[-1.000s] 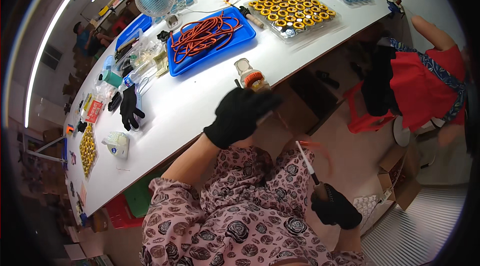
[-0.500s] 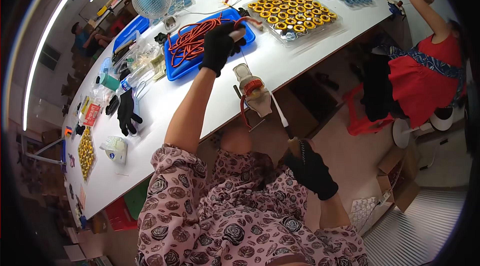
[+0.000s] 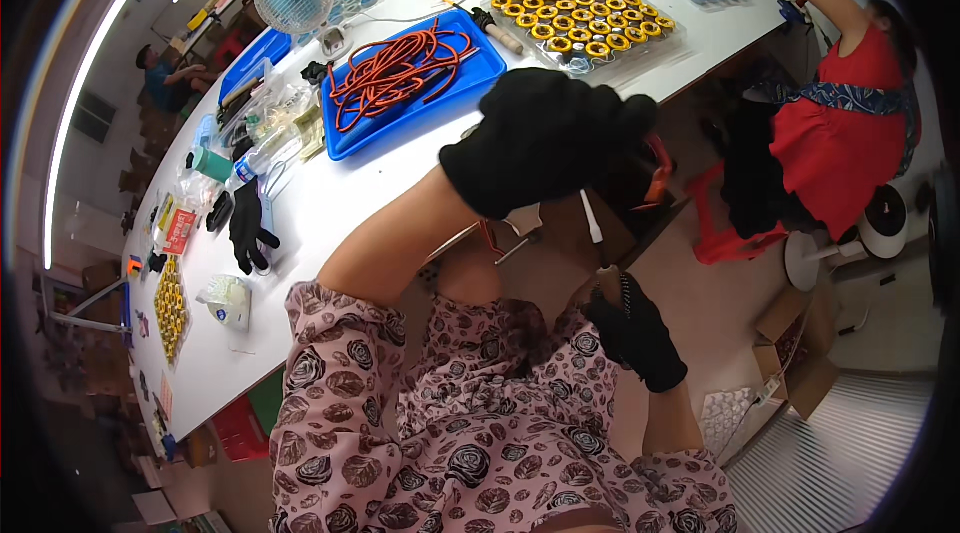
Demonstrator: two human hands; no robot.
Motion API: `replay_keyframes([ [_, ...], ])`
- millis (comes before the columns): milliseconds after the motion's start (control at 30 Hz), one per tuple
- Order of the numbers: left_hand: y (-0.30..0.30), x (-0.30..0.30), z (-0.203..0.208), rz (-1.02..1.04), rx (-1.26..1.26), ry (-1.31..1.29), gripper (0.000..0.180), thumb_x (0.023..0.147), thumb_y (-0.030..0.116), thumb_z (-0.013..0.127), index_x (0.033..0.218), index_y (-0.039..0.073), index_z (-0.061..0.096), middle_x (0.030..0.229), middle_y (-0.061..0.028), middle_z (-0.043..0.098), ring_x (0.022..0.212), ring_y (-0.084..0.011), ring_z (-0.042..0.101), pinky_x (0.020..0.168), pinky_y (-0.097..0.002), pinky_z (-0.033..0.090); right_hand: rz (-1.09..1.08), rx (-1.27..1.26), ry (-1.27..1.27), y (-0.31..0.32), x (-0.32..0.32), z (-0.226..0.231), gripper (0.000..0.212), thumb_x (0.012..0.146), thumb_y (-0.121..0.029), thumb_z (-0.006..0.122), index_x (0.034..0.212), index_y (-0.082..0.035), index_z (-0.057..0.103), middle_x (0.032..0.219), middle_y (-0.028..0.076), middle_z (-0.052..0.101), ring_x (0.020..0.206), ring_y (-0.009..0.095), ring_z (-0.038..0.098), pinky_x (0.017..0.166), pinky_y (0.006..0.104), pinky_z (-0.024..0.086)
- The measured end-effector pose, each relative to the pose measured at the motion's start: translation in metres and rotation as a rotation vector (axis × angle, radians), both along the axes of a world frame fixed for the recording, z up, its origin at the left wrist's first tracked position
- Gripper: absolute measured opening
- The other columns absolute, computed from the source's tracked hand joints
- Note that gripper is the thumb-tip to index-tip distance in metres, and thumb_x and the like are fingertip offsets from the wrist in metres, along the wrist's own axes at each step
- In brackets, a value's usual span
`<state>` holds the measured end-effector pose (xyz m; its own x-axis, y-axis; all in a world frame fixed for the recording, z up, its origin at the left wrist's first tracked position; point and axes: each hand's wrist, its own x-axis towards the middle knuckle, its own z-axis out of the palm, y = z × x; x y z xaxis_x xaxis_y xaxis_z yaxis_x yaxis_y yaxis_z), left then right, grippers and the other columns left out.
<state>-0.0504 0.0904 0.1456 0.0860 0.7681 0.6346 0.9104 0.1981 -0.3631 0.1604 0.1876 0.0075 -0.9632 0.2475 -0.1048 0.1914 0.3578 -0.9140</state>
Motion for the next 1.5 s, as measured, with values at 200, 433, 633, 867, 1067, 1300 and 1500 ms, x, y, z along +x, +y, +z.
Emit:
replay_keyframes([
  [200,0.007,-0.069,-0.010,0.092,0.186,-0.319,0.024,0.078,0.009,0.057,0.100,0.012,0.065,0.072,-0.0061,0.065,0.058,-0.0140,0.063,0.050,-0.0264,0.048,-0.160,-0.255,-0.248,0.012,0.009,0.022,0.031,0.083,-0.025,0.059,0.104,-0.003,0.052,0.078,0.013,0.058,0.067,0.024,0.059,0.060,0.0344,0.046],
  [433,-0.044,-0.036,-0.009,0.177,0.677,-1.116,0.019,0.081,0.012,0.065,0.100,0.007,0.065,0.077,-0.0034,0.066,0.061,-0.0063,0.060,0.049,-0.0193,0.046,-0.100,-0.082,-0.085,0.018,0.020,0.008,0.028,0.081,-0.024,0.061,0.099,-0.005,0.054,0.071,0.010,0.054,0.064,0.016,0.057,0.057,0.0332,0.044],
  [633,-0.040,-0.081,-0.024,0.120,0.541,-0.549,0.012,0.083,0.014,0.058,0.089,0.006,0.065,0.077,-0.0069,0.066,0.054,-0.0111,0.058,0.046,-0.0230,0.042,0.110,0.057,0.192,0.003,0.014,0.002,0.019,0.084,-0.014,0.057,0.102,-0.007,0.054,0.065,0.004,0.052,0.051,0.011,0.052,0.048,0.0277,0.043],
  [867,-0.053,-0.100,-0.094,0.112,0.787,-1.795,0.017,0.076,0.013,0.064,0.088,0.001,0.063,0.060,-0.0054,0.056,0.040,-0.0076,0.041,0.037,-0.0214,0.029,0.097,-0.679,-0.303,-0.032,-0.028,0.018,0.029,0.085,-0.021,0.058,0.108,-0.007,0.047,0.062,-0.002,0.047,0.044,0.005,0.044,0.039,0.0200,0.035],
  [1067,-0.058,-0.101,-0.112,0.143,0.770,-1.875,0.018,0.073,0.013,0.067,0.088,0.002,0.063,0.059,-0.0031,0.053,0.043,-0.0072,0.041,0.039,-0.0216,0.028,0.202,-0.913,-0.225,-0.033,-0.069,0.032,0.023,0.084,-0.023,0.060,0.097,-0.008,0.048,0.063,-0.002,0.048,0.046,0.005,0.045,0.040,0.0196,0.037],
  [1300,-0.064,-0.096,-0.114,0.241,0.691,-1.862,0.019,0.072,0.015,0.067,0.087,0.004,0.065,0.059,0.0008,0.050,0.042,-0.0063,0.036,0.039,-0.0210,0.025,0.212,-0.913,-0.313,-0.028,-0.031,0.032,0.020,0.084,-0.026,0.060,0.087,-0.009,0.050,0.065,-0.003,0.049,0.048,0.005,0.044,0.042,0.0211,0.036],
  [1500,-0.061,-0.093,-0.121,0.356,0.656,-1.810,0.026,0.069,0.015,0.067,0.093,0.004,0.067,0.059,0.0020,0.051,0.043,-0.0062,0.037,0.039,-0.0206,0.025,0.235,-0.988,-0.176,-0.029,-0.065,0.031,0.017,0.083,-0.024,0.061,0.087,-0.011,0.051,0.057,-0.004,0.044,0.045,0.005,0.041,0.040,0.0204,0.031],
])
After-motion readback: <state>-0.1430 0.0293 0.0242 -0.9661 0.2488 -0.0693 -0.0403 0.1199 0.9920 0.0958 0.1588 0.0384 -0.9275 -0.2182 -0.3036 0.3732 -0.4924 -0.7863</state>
